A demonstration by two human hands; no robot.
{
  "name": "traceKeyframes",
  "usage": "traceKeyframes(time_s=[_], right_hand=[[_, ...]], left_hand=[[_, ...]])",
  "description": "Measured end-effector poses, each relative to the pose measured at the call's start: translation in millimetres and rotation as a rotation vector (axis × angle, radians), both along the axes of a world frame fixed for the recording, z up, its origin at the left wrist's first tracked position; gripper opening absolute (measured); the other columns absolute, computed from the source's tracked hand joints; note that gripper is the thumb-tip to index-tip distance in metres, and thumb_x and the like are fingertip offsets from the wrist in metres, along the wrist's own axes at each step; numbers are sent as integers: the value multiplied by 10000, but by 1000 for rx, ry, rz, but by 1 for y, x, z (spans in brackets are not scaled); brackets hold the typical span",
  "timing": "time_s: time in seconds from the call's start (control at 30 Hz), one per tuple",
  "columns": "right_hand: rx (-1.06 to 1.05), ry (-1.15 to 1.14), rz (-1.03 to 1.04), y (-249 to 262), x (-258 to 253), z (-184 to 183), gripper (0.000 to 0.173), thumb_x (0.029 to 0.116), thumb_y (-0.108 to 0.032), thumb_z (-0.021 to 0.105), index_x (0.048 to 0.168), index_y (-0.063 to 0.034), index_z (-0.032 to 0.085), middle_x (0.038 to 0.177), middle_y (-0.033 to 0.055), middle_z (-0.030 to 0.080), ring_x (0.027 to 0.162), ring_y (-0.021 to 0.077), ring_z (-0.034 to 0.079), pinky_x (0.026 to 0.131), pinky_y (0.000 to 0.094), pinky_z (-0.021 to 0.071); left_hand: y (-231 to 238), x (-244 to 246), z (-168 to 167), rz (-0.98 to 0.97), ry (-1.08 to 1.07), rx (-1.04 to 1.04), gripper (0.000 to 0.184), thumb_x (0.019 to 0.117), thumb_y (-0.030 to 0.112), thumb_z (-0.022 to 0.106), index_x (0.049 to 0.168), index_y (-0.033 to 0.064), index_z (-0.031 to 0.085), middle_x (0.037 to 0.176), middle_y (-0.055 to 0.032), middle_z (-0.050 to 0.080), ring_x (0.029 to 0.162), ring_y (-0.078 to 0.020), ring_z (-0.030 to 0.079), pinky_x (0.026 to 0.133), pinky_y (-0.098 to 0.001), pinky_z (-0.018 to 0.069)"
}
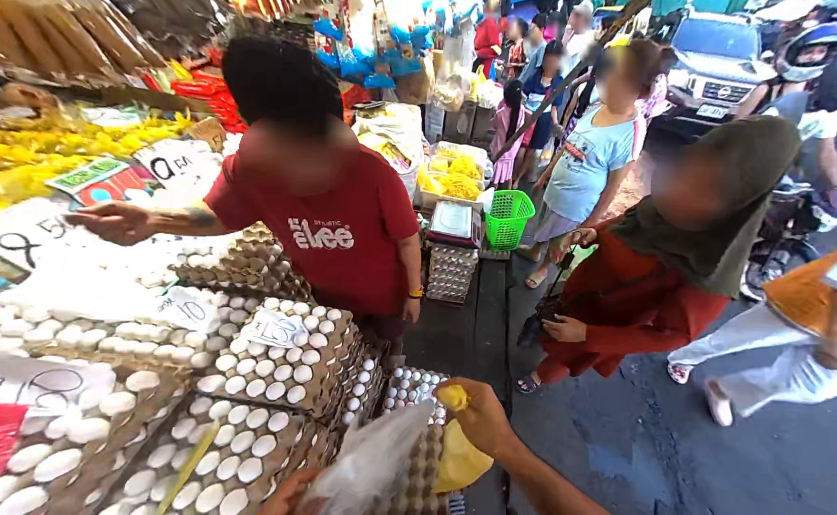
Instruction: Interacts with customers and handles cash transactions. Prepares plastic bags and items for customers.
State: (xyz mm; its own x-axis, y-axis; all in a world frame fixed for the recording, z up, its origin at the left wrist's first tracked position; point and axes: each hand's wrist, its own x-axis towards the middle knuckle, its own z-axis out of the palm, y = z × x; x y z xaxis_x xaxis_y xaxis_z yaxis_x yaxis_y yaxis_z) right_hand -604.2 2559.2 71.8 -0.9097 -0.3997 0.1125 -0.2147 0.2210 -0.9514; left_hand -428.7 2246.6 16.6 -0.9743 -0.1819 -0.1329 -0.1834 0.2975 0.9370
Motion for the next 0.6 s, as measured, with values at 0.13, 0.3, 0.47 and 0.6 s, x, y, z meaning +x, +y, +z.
traceKeyframes(time_s=[0.13, 0.3, 0.47, 0.6], right_hand=[[-77, -32, -113, 6, -15, 26, 267, 1036, -125, 494, 1110, -43, 738, 824, 6, 687, 646, 69, 593, 605, 287, 538], [-406, -110, -63, -9, -14, 90, 386, 1097, -268, 377, 1063, -59, 700, 553, -72, 442, 443, 37, 381, 436, 238, 381], [-697, -307, 81, -51, 4, 142, 471, 1125, -412, 284, 1018, -127, 643, 528, -74, 351, 380, 32, 310, 360, 185, 311], [-787, -402, 175, -87, 34, 150, 470, 1119, -454, 271, 1049, -139, 612, 552, -65, 325, 398, 48, 317, 381, 193, 314]], left_hand=[[5, -7, -37, 147, -178, -349, 450, 1021, 345, 567, 1175, -62, 680, 1012, -283, 695, 961, -430, 685, 873, -678, 514], [58, -41, -26, -18, -294, -406, 583, 1049, 530, 451, 1123, -2, 679, 909, -223, 688, 892, -410, 685, 820, -656, 524], [99, -67, -15, 32, -283, 86, 576, 1101, 499, 321, 1364, 51, 571, 965, -132, 682, 780, -210, 671, 734, -433, 583], [127, -51, 27, 250, -457, 770, 174, 1072, 40, 448, 1204, -1, 554, 883, -62, 635, 713, -112, 614, 654, -270, 550]])
